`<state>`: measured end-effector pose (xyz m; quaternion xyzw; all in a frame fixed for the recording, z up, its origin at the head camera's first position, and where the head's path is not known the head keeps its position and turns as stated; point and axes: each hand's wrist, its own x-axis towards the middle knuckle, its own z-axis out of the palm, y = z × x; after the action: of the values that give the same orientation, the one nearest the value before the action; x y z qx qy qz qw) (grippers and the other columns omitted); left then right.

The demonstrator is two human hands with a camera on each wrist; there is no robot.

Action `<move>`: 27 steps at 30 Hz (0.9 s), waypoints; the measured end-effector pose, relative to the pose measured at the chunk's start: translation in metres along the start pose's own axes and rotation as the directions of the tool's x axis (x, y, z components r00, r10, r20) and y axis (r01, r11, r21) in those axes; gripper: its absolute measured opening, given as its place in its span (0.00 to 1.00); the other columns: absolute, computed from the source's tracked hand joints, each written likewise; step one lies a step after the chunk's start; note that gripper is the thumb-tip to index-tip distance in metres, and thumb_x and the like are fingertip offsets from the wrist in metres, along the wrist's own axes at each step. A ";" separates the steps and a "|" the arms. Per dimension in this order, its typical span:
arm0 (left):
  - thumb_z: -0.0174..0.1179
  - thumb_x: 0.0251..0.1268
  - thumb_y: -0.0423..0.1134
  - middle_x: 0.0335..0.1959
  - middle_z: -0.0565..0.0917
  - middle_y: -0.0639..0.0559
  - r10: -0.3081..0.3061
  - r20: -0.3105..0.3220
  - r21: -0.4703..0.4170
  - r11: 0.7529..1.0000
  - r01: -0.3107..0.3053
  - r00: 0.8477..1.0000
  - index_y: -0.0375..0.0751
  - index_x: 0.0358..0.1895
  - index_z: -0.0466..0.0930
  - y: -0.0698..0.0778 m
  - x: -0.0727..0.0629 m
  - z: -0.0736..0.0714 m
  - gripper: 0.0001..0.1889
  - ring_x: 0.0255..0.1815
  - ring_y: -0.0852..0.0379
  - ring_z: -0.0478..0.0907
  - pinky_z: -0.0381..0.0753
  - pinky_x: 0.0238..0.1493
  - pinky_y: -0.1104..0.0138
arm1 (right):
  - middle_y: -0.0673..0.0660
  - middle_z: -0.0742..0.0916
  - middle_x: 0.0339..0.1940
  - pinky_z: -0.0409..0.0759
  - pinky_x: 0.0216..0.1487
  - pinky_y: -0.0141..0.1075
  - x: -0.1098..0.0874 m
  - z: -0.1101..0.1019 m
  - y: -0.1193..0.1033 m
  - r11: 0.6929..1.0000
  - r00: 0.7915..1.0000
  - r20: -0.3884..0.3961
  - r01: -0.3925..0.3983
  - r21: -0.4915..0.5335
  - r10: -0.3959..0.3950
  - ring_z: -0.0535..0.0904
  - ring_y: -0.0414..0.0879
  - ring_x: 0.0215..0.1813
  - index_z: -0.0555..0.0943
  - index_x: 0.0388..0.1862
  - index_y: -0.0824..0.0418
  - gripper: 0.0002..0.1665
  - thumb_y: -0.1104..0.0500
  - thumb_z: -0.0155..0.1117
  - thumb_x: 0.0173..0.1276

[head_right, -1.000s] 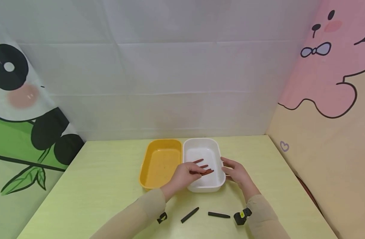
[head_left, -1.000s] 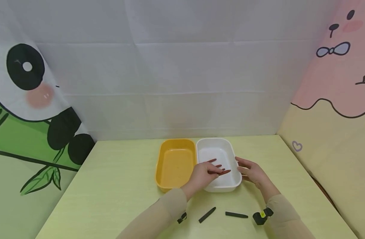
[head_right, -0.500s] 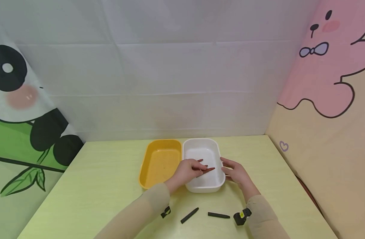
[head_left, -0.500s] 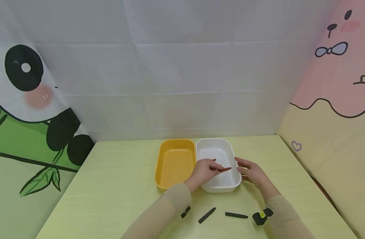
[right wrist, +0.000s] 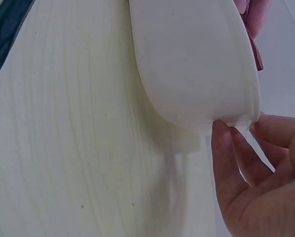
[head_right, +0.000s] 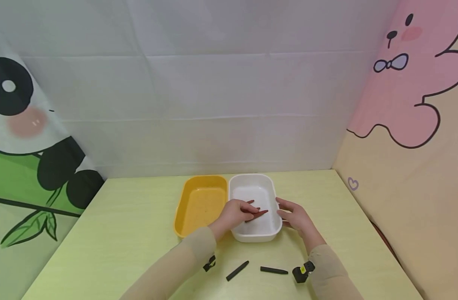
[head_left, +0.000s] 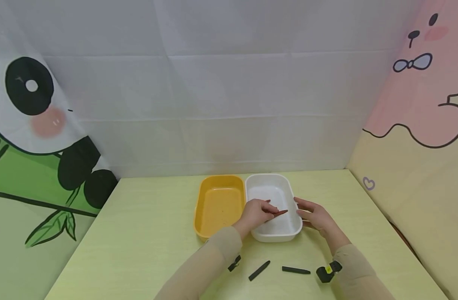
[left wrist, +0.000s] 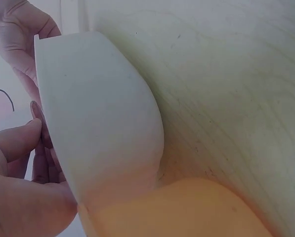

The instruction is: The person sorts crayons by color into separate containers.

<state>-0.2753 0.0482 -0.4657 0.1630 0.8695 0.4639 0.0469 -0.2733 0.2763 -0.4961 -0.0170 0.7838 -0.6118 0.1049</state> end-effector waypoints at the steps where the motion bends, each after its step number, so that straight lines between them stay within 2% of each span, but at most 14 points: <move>1: 0.69 0.58 0.26 0.35 0.88 0.57 -0.004 0.002 0.002 1.000 0.004 1.000 0.42 0.38 0.92 0.000 0.001 0.000 0.08 0.64 0.53 0.75 0.79 0.50 0.72 | 0.74 0.66 0.72 0.83 0.50 0.44 0.000 0.000 0.000 1.000 1.000 0.000 0.002 -0.002 -0.002 0.76 0.58 0.60 0.62 0.76 0.67 0.33 0.63 0.57 0.76; 10: 0.68 0.59 0.26 0.35 0.88 0.56 -0.029 0.020 0.000 1.000 0.029 0.999 0.40 0.38 0.91 0.000 0.003 0.003 0.08 0.68 0.51 0.71 0.72 0.63 0.66 | 0.74 0.67 0.71 0.83 0.50 0.43 0.002 0.001 0.001 1.000 1.000 -0.006 0.004 0.006 -0.004 0.78 0.56 0.58 0.63 0.75 0.67 0.32 0.64 0.57 0.76; 12: 0.68 0.59 0.27 0.35 0.88 0.56 -0.032 0.021 0.007 0.999 0.032 0.999 0.39 0.39 0.91 -0.002 0.003 0.004 0.07 0.65 0.53 0.73 0.75 0.60 0.67 | 0.74 0.67 0.71 0.83 0.49 0.43 0.003 0.002 0.002 1.000 1.000 -0.004 0.008 0.010 -0.007 0.78 0.55 0.58 0.63 0.75 0.67 0.32 0.64 0.57 0.76; 15: 0.69 0.59 0.29 0.36 0.87 0.56 -0.042 0.017 0.007 0.999 0.042 0.999 0.39 0.40 0.90 -0.003 0.003 0.004 0.07 0.53 0.55 0.80 0.79 0.50 0.71 | 0.75 0.68 0.71 0.83 0.49 0.42 0.003 0.002 0.003 1.000 1.000 -0.004 0.012 0.015 -0.012 0.78 0.55 0.58 0.63 0.75 0.68 0.32 0.64 0.56 0.76; 19: 0.69 0.60 0.31 0.37 0.86 0.55 -0.057 0.010 -0.029 0.998 0.057 0.998 0.39 0.43 0.89 -0.004 0.002 0.002 0.08 0.39 0.60 0.79 0.81 0.43 0.72 | 0.74 0.68 0.71 0.83 0.49 0.42 0.003 0.002 0.004 1.000 1.000 -0.003 0.017 0.010 -0.017 0.77 0.56 0.59 0.63 0.75 0.67 0.32 0.64 0.57 0.76; 24: 0.69 0.62 0.36 0.41 0.85 0.56 -0.075 0.019 -0.117 0.990 0.077 0.997 0.41 0.45 0.89 -0.005 -0.003 -0.004 0.09 0.38 0.62 0.78 0.82 0.43 0.70 | 0.74 0.68 0.71 0.83 0.49 0.43 0.003 0.002 0.003 1.000 1.000 -0.005 0.019 0.006 -0.019 0.77 0.57 0.59 0.63 0.75 0.68 0.32 0.65 0.57 0.75; 27: 0.68 0.63 0.37 0.45 0.85 0.56 -0.071 0.024 -0.145 0.987 0.074 0.997 0.43 0.45 0.89 -0.005 -0.009 -0.009 0.09 0.40 0.61 0.79 0.82 0.45 0.69 | 0.75 0.68 0.71 0.83 0.48 0.43 0.002 0.002 0.001 1.000 1.000 -0.008 0.019 0.001 -0.019 0.77 0.58 0.59 0.63 0.75 0.68 0.32 0.65 0.57 0.75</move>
<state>-0.2702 0.0358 -0.4650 0.1318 0.8380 0.5229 0.0836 -0.2752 0.2749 -0.4981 -0.0218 0.7837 -0.6132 0.0960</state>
